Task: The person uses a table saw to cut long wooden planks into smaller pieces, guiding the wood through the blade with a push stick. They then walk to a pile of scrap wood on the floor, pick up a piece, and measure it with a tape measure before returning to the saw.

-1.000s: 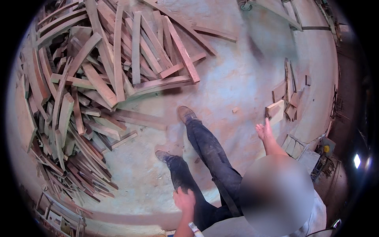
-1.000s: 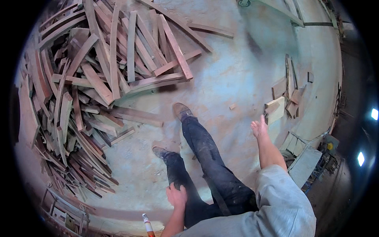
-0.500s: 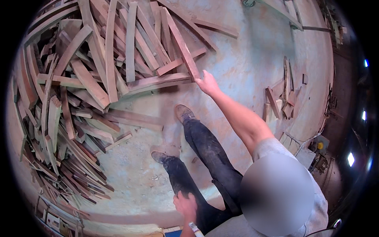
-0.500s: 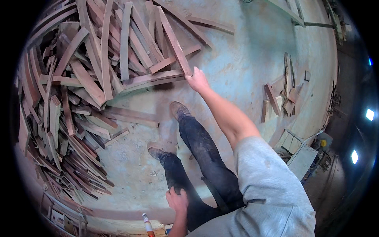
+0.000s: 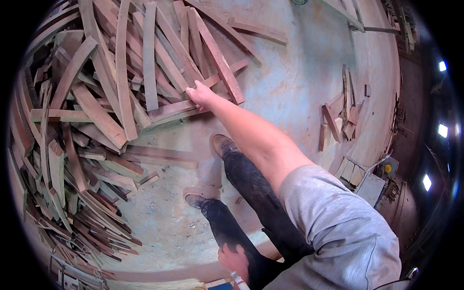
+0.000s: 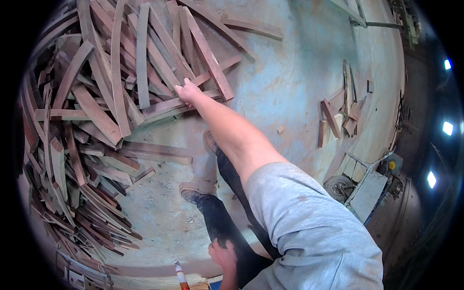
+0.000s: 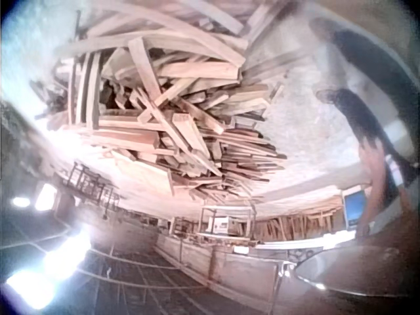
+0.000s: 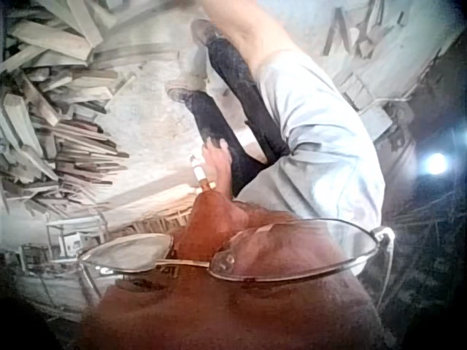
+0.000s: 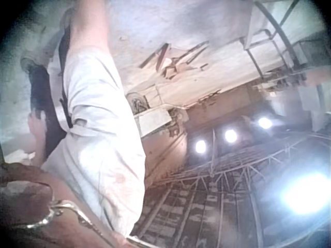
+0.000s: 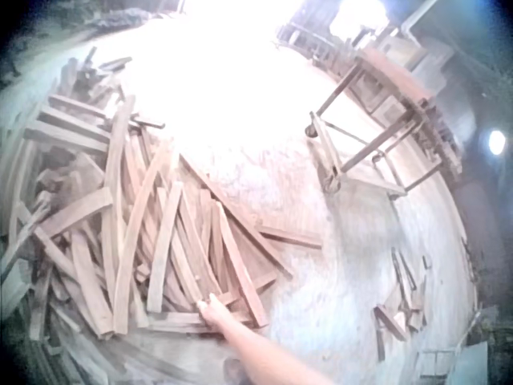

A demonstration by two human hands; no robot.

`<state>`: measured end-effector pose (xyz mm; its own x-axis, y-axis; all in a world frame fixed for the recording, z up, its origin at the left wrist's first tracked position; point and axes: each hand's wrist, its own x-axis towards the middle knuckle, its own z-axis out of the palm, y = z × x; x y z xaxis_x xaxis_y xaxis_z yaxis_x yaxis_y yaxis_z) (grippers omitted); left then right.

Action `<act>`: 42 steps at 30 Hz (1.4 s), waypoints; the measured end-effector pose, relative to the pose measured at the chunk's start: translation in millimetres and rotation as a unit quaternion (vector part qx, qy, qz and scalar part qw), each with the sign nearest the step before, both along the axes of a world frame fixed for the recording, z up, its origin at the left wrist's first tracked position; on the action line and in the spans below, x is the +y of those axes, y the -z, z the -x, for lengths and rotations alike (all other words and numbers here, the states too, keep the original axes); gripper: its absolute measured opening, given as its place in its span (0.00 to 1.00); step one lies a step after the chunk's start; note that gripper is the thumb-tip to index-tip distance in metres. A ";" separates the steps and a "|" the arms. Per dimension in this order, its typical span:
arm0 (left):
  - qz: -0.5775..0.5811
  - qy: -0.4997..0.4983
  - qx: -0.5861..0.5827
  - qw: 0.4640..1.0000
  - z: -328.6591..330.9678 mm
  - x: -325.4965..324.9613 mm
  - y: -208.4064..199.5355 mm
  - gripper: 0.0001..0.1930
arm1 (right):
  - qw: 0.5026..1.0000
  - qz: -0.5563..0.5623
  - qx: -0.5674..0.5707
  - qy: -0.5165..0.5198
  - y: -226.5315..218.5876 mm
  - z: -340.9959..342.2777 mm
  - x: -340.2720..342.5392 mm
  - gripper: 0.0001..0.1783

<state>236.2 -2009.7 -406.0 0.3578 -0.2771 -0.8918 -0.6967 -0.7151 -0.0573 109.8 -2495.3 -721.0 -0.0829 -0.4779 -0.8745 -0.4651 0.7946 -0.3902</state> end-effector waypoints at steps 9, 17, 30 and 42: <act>0.023 0.000 0.013 1.000 -8.9 1.4 1.4 0.30 | 0.995 -0.006 0.039 0.090 35.1 9.0 -2.9 0.24; 0.021 -0.003 0.022 1.000 -8.3 -5.8 -4.2 0.28 | 0.919 0.126 -0.143 0.346 -66.4 -16.1 132.5 0.08; 0.010 0.002 0.007 1.000 -9.1 6.5 -9.8 0.29 | 0.927 0.078 -0.265 0.254 -244.9 2.9 205.1 0.42; 0.057 -0.029 -0.003 0.998 -9.2 31.5 -16.3 0.28 | 0.870 -0.090 -0.419 0.242 -304.0 -5.3 209.8 0.23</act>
